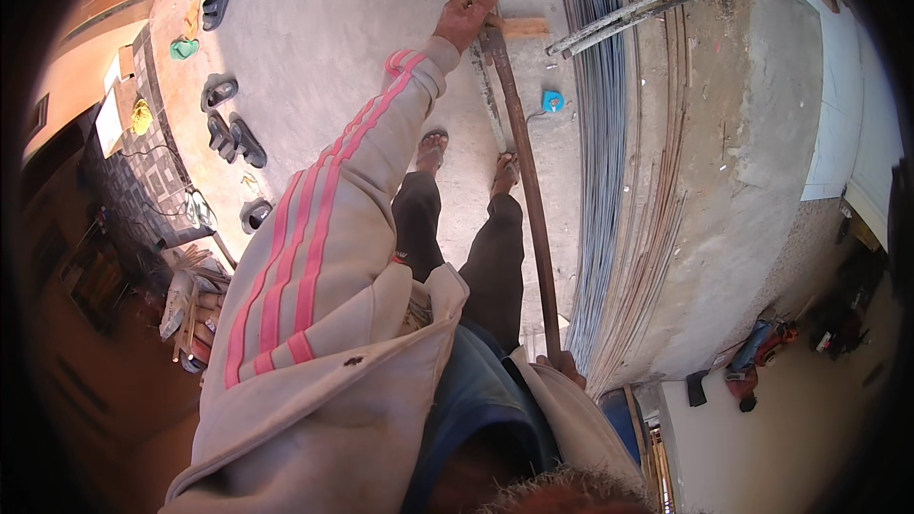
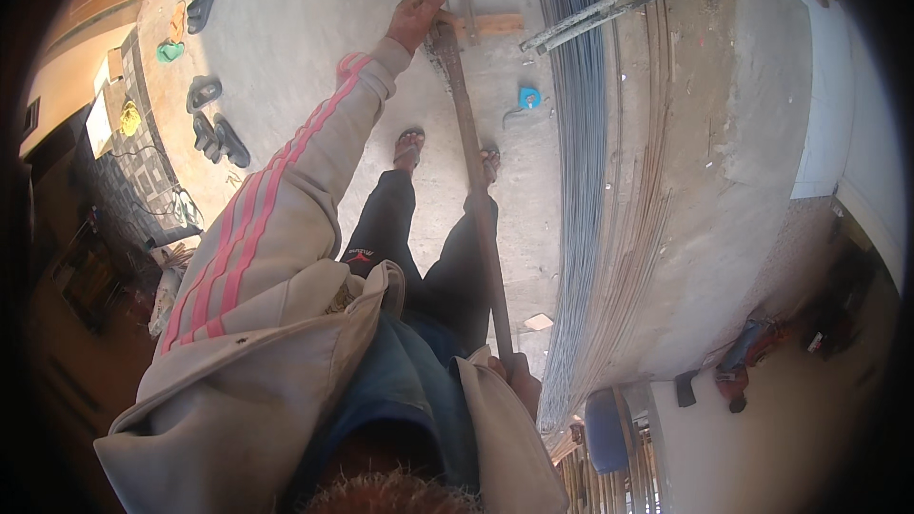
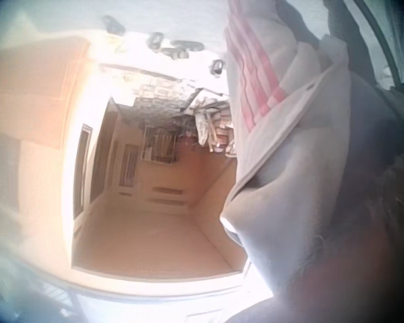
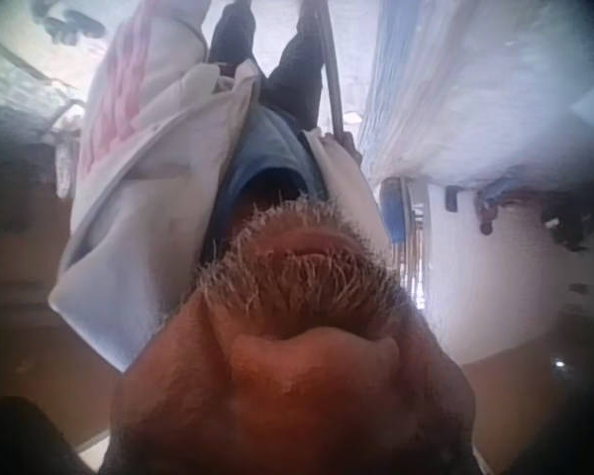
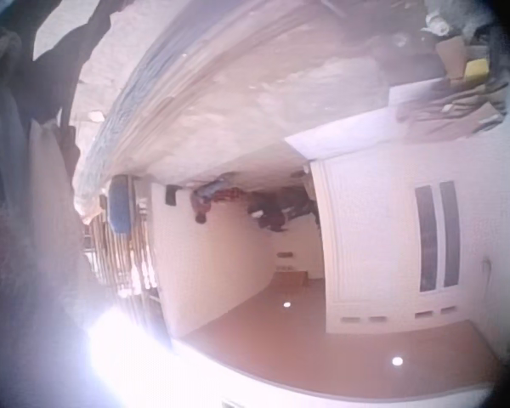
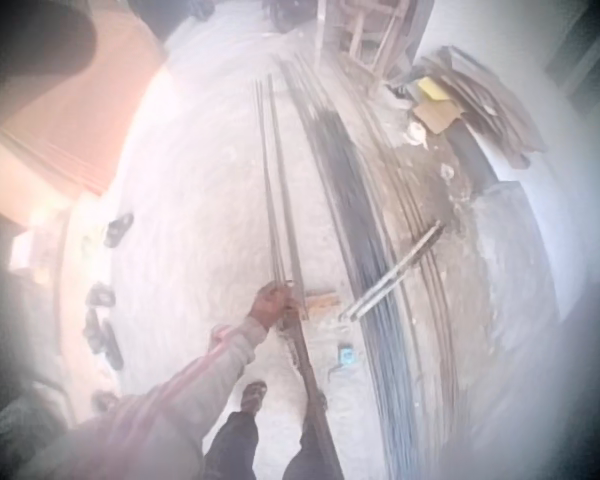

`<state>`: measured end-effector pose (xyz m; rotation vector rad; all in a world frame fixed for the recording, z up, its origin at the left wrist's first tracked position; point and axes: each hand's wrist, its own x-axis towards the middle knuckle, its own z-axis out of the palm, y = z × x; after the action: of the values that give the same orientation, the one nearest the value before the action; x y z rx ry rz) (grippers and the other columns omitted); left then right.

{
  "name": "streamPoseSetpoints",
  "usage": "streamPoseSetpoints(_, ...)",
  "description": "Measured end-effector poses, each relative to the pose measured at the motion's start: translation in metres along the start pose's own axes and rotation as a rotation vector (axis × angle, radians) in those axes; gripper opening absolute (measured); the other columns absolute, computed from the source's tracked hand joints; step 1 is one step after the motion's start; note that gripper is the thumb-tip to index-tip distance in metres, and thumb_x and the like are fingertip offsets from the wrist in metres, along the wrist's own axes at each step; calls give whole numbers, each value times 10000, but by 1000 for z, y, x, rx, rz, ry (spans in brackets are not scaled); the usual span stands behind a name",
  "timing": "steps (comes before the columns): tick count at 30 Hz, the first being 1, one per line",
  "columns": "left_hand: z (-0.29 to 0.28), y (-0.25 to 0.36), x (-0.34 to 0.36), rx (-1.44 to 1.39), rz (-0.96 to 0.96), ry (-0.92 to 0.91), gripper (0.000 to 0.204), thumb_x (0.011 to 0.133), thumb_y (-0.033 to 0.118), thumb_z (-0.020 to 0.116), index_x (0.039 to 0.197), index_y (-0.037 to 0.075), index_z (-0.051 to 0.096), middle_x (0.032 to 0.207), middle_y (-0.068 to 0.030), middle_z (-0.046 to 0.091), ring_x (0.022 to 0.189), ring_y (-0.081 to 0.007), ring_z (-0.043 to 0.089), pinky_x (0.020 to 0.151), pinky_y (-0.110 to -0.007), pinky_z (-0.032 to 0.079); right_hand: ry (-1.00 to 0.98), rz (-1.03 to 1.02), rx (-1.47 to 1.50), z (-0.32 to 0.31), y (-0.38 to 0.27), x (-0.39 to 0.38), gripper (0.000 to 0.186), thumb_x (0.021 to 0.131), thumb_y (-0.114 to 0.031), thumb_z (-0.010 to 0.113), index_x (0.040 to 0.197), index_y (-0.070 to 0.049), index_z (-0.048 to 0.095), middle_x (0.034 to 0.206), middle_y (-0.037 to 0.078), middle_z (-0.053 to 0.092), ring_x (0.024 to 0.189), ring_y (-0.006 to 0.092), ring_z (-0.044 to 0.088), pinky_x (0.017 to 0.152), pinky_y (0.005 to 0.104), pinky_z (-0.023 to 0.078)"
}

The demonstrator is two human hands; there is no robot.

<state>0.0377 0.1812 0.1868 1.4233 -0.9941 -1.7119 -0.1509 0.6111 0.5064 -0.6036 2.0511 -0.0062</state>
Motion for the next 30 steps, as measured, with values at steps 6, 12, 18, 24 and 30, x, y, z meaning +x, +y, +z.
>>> streamPoseSetpoints(6,20,5,2,81,1,-6,516,896,522,659,950,14,585,746,-83,729,648,-113,582,639,-282,489,31,22,-13,16,-5,-18,539,919,-592,596,768,-83,501,543,160,516,493,283,557,485,449,422)
streamPoseSetpoints(12,19,11,-1,109,-35,-23,506,889,515,660,988,22,602,759,-77,731,679,-114,573,650,-277,479,22,-41,23,30,19,-3,549,896,-604,621,764,-81,522,553,144,543,505,302,568,499,450,441)
streamPoseSetpoints(18,17,10,1,129,-33,7,512,893,499,660,1018,3,634,756,-74,710,637,-112,546,572,-275,434,48,-27,-122,43,28,6,370,909,-389,676,822,-49,559,629,176,613,621,355,668,536,433,477)
streamPoseSetpoints(24,1,12,-1,89,-59,-22,496,900,495,657,984,8,612,732,-85,718,604,-123,572,562,-298,454,33,-31,-129,55,34,12,303,920,-292,692,834,-33,561,644,177,618,633,357,667,539,424,475)
streamPoseSetpoints(30,-1,6,2,158,23,6,524,909,508,645,1028,-1,612,745,-93,718,628,-112,566,562,-284,457,-35,-48,-56,57,51,33,306,915,-294,699,831,-34,562,636,166,609,621,339,649,537,418,468)
